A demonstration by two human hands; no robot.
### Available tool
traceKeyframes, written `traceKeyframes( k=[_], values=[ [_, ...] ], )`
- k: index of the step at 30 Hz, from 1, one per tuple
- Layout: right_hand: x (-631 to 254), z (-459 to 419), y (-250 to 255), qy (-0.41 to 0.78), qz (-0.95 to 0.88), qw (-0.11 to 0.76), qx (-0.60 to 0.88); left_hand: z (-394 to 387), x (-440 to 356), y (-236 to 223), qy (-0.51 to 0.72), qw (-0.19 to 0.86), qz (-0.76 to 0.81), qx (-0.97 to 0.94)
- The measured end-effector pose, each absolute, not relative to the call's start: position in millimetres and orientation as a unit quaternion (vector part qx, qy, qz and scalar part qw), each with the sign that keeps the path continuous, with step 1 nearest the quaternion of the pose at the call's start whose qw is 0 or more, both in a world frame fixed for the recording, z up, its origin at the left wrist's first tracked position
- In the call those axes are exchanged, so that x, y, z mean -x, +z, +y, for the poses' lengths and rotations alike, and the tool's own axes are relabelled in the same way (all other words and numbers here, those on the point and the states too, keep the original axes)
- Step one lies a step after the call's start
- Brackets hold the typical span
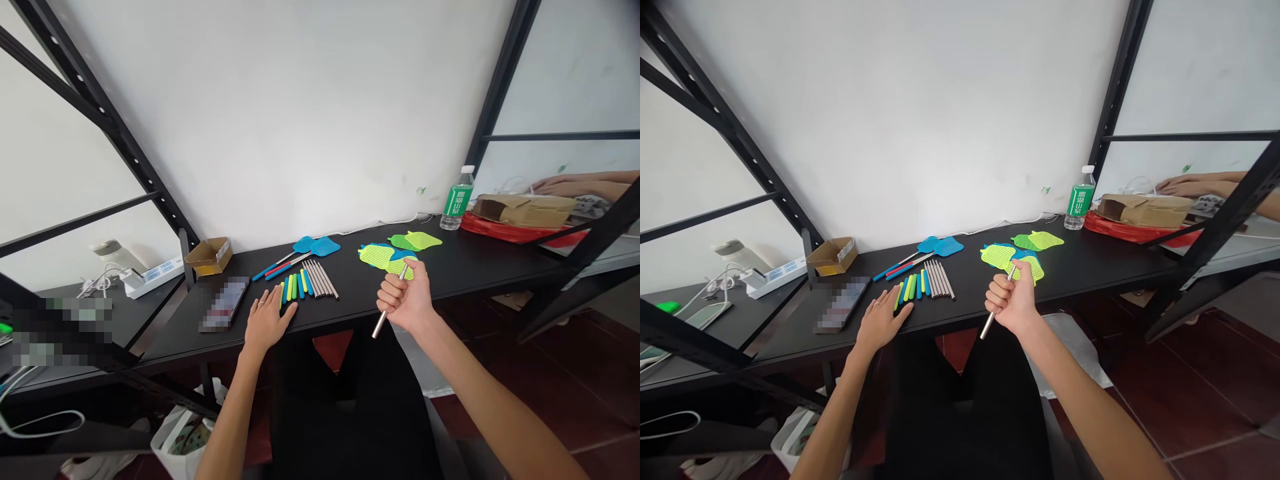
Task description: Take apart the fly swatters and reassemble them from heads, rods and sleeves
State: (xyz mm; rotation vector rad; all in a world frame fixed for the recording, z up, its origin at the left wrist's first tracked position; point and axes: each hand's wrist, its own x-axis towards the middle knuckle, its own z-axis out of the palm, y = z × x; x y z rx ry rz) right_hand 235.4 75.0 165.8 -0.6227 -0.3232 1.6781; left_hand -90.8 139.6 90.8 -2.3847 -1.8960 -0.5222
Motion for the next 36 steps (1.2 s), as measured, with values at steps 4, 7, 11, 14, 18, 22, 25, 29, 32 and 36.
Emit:
traceKeyframes(
  k=[4,7,11,14,18,22,25,29,32,36],
  values=[
    [-234.4,73.9,166.7,0.728,-0.149,0.611,0.272,139.4,90.0,90.9,-0.169,0.025,-0.615,0.770],
    [-233.6,73.5,167.4,0.730,-0.141,0.610,0.272,138.6,88.6,92.1,-0.175,0.030,-0.617,0.767],
    [-233.1,73.4,167.2,0.732,-0.132,0.610,0.274,136.9,86.6,96.0,-0.190,0.036,-0.620,0.760],
    [-233.8,73.7,165.9,0.731,-0.137,0.612,0.268,136.1,85.8,99.1,-0.212,0.038,-0.621,0.754],
    [-235.9,74.1,165.5,0.728,-0.155,0.618,0.252,135.8,85.9,100.7,-0.236,0.042,-0.624,0.744],
    [-237.9,74.4,167.1,0.733,-0.160,0.614,0.245,135.6,86.1,100.1,-0.248,0.043,-0.625,0.739],
    [-238.2,74.5,167.4,0.737,-0.174,0.610,0.235,135.8,86.3,99.2,-0.242,0.041,-0.622,0.743],
    [-236.8,75.6,165.7,0.718,-0.214,0.622,0.226,137.6,87.0,97.3,-0.226,0.042,-0.614,0.755],
    [-236.1,78.0,163.7,0.699,-0.230,0.635,0.234,138.6,87.4,97.0,-0.222,0.032,-0.620,0.752],
    [-236.5,82.4,160.3,0.695,-0.209,0.644,0.242,136.9,86.8,99.9,-0.241,0.024,-0.622,0.745]
  ],
)
